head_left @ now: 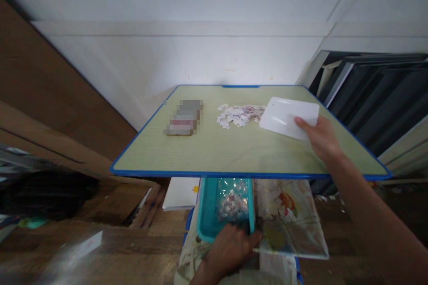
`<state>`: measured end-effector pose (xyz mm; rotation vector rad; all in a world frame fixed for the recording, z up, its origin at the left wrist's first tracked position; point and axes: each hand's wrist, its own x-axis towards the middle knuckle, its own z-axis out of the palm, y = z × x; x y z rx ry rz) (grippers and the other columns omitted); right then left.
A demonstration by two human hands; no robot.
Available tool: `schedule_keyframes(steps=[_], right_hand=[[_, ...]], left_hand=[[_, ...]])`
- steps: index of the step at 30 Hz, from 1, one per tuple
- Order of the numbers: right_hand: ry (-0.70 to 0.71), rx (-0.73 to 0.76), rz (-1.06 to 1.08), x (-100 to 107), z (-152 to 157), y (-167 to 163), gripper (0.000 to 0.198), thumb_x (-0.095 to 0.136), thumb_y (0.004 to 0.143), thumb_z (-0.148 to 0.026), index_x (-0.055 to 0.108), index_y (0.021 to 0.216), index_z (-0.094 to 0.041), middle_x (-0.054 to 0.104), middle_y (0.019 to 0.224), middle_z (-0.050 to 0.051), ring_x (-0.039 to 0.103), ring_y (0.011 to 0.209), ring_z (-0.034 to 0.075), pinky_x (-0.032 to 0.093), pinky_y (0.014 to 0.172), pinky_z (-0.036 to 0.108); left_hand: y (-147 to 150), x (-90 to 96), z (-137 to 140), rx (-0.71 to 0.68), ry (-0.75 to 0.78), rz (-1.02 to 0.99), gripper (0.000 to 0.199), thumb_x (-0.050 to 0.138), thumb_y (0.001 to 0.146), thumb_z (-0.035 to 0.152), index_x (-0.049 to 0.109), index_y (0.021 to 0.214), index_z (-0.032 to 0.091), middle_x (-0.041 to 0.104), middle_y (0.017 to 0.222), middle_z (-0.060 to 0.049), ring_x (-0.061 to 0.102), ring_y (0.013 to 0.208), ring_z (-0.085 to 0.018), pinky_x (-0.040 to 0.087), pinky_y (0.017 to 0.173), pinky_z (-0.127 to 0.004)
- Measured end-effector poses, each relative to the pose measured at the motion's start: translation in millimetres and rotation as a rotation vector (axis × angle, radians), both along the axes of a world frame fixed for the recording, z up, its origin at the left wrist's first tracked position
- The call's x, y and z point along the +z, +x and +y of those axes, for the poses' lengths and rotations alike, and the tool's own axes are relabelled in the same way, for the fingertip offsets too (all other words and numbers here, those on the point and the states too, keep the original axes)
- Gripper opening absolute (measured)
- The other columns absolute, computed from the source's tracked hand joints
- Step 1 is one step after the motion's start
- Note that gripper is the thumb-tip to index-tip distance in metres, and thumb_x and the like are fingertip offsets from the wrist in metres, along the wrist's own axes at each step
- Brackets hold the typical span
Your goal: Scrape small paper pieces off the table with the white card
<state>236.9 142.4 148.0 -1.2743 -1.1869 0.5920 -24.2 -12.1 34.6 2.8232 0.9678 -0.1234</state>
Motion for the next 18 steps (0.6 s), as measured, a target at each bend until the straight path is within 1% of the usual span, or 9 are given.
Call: schedule_keyframes(steps=[2,4,5,7,9,12,13,16,18], right_hand=[[0.037,-0.116,-0.067,-0.3,11.2,20.3,0.035,0.061,0.063,-0.039,0.058,0.093,-0.021,0.061,0.098,0.004,0.058,0.083,0.024,0.045,0.073,0.041],[0.085,-0.234,-0.13,-1.2,17.7,31.8,0.035,0.059,0.065,-0.04,0.057,0.094,-0.02,0.061,0.097,0.006,0.058,0.084,0.026,0.045,0.072,0.041],[0.107,-0.271,-0.17,-1.5,19.2,34.0,0.036,0.058,0.066,-0.041,0.057,0.095,-0.02,0.061,0.097,0.006,0.057,0.085,0.026,0.045,0.072,0.041],[0.133,-0.298,-0.261,-1.8,19.6,32.7,0.037,0.056,0.067,-0.042,0.057,0.096,-0.019,0.061,0.096,0.007,0.057,0.085,0.026,0.045,0.071,0.04],[0.114,-0.282,-0.331,-1.6,18.7,26.6,0.035,0.054,0.068,-0.043,0.059,0.093,-0.018,0.062,0.092,0.008,0.058,0.082,0.026,0.046,0.068,0.039],[0.018,-0.222,-0.376,-1.5,17.9,17.0,0.033,0.054,0.067,-0.045,0.062,0.083,-0.016,0.064,0.084,0.009,0.06,0.075,0.026,0.046,0.064,0.039],[-0.016,-0.18,-0.372,-1.7,17.8,15.0,0.034,0.055,0.066,-0.045,0.062,0.082,-0.016,0.065,0.083,0.009,0.06,0.075,0.026,0.046,0.063,0.039],[-0.06,-0.077,-0.29,-4.1,17.4,15.3,0.034,0.059,0.063,-0.044,0.062,0.084,-0.018,0.064,0.086,0.007,0.06,0.076,0.025,0.047,0.064,0.038],[-0.038,-0.065,-0.206,-7.3,17.3,20.1,0.033,0.059,0.063,-0.044,0.062,0.086,-0.02,0.064,0.089,0.006,0.06,0.078,0.024,0.048,0.066,0.038]], left_hand=[[0.4,-1.2,-0.1,-0.001,-0.001,-0.002,0.031,0.055,0.075,0.043,0.047,0.099,0.024,0.058,0.067,-0.002,0.056,0.06,-0.022,0.041,0.05,-0.028],[0.5,-1.9,-0.3,0.0,0.001,0.0,0.034,0.056,0.075,0.043,0.047,0.101,0.024,0.058,0.069,-0.003,0.056,0.062,-0.023,0.041,0.051,-0.029],[0.4,-1.9,-0.4,-0.002,-0.001,0.005,0.034,0.055,0.075,0.043,0.046,0.102,0.024,0.058,0.069,-0.003,0.056,0.062,-0.023,0.041,0.051,-0.029],[0.2,-1.4,-0.5,-0.01,-0.006,0.019,0.033,0.054,0.076,0.044,0.047,0.101,0.024,0.058,0.069,-0.003,0.056,0.063,-0.023,0.041,0.052,-0.029],[0.1,-0.4,-0.3,-0.019,-0.008,0.026,0.032,0.051,0.077,0.044,0.046,0.101,0.023,0.058,0.069,-0.003,0.056,0.063,-0.023,0.041,0.052,-0.029],[0.5,0.3,0.2,-0.024,-0.009,0.018,0.033,0.047,0.08,0.043,0.044,0.106,0.024,0.058,0.07,-0.003,0.056,0.063,-0.022,0.04,0.051,-0.029],[0.7,0.1,0.3,-0.024,-0.01,0.015,0.033,0.047,0.08,0.043,0.044,0.107,0.024,0.058,0.07,-0.003,0.056,0.063,-0.022,0.04,0.051,-0.029],[0.8,-0.9,0.3,-0.017,-0.014,0.018,0.032,0.05,0.078,0.043,0.045,0.103,0.024,0.058,0.069,-0.003,0.056,0.063,-0.022,0.04,0.051,-0.029],[0.5,-1.3,0.0,-0.009,-0.02,0.021,0.03,0.05,0.079,0.043,0.046,0.102,0.024,0.057,0.068,-0.003,0.056,0.062,-0.022,0.04,0.052,-0.028]])
